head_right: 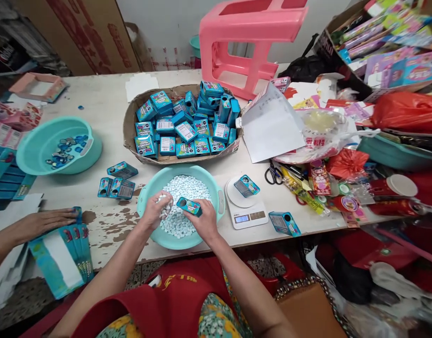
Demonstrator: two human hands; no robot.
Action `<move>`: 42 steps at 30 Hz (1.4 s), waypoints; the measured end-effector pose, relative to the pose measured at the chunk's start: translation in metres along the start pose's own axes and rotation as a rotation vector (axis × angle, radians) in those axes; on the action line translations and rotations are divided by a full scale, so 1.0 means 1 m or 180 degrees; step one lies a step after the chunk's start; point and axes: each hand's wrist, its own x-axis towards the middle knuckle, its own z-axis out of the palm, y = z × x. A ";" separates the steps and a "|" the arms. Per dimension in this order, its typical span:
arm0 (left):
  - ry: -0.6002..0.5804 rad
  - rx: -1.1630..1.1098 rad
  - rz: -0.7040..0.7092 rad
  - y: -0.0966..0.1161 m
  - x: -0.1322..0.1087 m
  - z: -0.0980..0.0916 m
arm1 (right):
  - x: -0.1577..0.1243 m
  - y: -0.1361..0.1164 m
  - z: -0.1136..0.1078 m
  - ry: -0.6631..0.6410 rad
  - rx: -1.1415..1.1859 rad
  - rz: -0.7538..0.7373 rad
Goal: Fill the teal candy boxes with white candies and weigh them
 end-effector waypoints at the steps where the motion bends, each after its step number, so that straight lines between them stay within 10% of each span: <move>1: 0.0005 -0.0549 0.0153 0.008 -0.003 0.004 | -0.001 -0.001 0.004 -0.0071 -0.0082 -0.0037; 8: 0.0460 -0.1892 0.0919 0.030 -0.003 0.027 | 0.000 -0.025 0.009 -0.0247 -0.0277 -0.0114; 42: 0.0611 -0.1073 0.0966 0.037 -0.004 0.060 | 0.006 -0.032 -0.011 -0.0209 -0.0300 -0.0004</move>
